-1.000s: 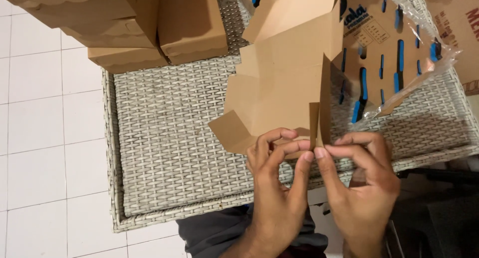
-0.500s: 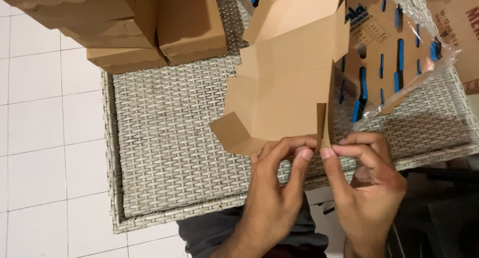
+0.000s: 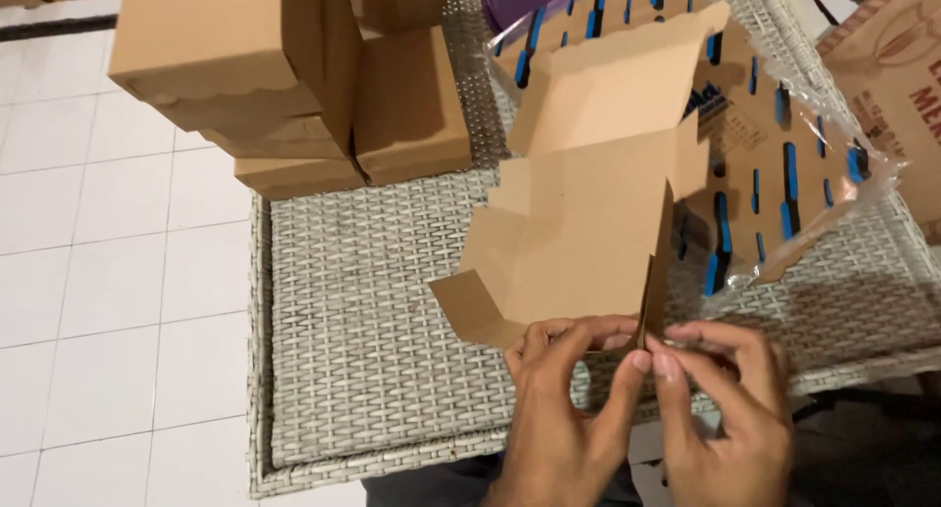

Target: Folding flat cardboard sheets into boxes and stacking them

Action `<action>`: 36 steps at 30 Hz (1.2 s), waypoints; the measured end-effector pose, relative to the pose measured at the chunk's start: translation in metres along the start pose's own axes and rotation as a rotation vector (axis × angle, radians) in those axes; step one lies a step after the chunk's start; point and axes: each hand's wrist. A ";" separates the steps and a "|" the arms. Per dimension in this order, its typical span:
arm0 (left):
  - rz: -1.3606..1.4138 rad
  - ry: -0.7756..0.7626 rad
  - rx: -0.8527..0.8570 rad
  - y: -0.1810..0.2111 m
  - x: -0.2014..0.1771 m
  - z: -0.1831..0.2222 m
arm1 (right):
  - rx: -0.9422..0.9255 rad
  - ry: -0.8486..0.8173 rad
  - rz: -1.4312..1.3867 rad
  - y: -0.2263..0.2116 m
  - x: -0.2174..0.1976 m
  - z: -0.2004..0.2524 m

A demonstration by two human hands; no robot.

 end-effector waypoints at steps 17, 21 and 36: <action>-0.360 -0.053 0.492 -0.039 -0.001 0.013 | -0.130 -0.092 0.125 0.047 -0.012 -0.013; -0.511 -0.039 0.588 -0.043 -0.006 0.014 | -0.507 -0.306 0.201 0.059 -0.016 -0.041; -0.641 -0.086 0.656 -0.029 -0.036 0.014 | -0.679 -0.549 -0.092 0.033 0.000 -0.054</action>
Point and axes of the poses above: each hand's wrist, its own z-axis away from the middle knuckle, its own x-axis out of the palm, y = z × x, and after that the axes turned 9 degrees about x, right-handed
